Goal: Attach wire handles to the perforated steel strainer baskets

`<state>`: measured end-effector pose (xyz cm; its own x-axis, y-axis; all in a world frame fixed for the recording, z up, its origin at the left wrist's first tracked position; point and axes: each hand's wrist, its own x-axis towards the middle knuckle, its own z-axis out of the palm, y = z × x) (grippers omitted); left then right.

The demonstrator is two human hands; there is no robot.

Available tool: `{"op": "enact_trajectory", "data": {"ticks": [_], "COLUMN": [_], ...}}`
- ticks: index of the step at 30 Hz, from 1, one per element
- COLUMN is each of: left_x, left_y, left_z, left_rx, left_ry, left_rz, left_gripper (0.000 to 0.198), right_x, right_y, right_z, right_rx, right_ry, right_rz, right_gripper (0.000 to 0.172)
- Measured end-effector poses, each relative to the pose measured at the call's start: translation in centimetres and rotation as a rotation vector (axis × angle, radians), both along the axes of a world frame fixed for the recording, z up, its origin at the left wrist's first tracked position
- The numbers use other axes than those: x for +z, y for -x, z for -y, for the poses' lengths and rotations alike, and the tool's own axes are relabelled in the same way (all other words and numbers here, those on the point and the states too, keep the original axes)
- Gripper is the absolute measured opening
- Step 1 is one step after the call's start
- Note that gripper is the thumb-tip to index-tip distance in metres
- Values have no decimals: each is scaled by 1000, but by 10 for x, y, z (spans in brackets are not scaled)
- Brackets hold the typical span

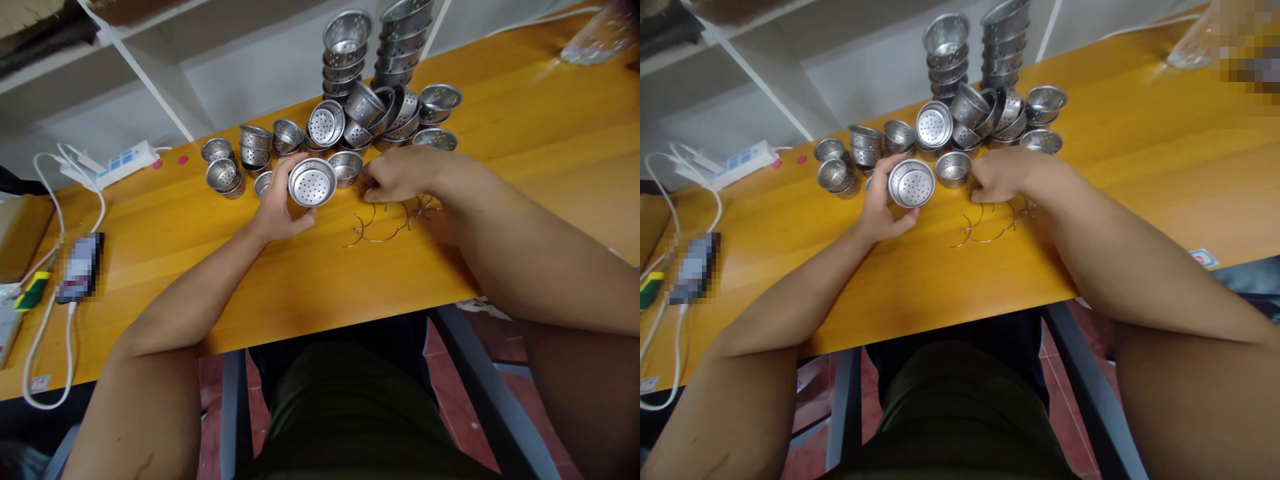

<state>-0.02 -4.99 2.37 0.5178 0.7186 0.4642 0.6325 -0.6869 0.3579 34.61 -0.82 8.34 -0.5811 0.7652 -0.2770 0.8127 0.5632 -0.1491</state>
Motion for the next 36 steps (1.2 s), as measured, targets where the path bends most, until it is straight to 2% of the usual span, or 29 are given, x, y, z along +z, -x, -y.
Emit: {"op": "enact_trajectory", "data": {"ticks": [4,8,11,14,17,20,26,33,36], "left_x": [-1,-1,-2,-4,-6,-6,-8,-8,-4], "left_y": [1,0,0,3,4,1,-4,0,-3], "left_z": [0,-1,-3,-5,-6,-5,-1,2,4], "left_rx": [2,16,27,49,56,70,29,-17,7], "left_ry": [-6,-14,-20,-27,-45,-25,30,82,102], "left_rz": [-5,-17,-10,2,15,14,40,97,75], "left_gripper": [113,114,115,111,107,106,104,99,102], "right_x": [19,33,33,29,24,19,16,20,21], "right_y": [-6,4,19,33,40,42,47,53,55], "right_z": [9,25,35,42,43,40,40,51,55], "right_rx": [-63,-29,-112,-245,-306,-310,-349,-361,-330], "right_ry": [89,137,146,138,128,83,44,37,4], "right_rz": [-63,-472,-752,-904,-1015,-1073,-1207,-1008,-957], "right_gripper": [14,27,39,51,53,66,60,54,50]}}
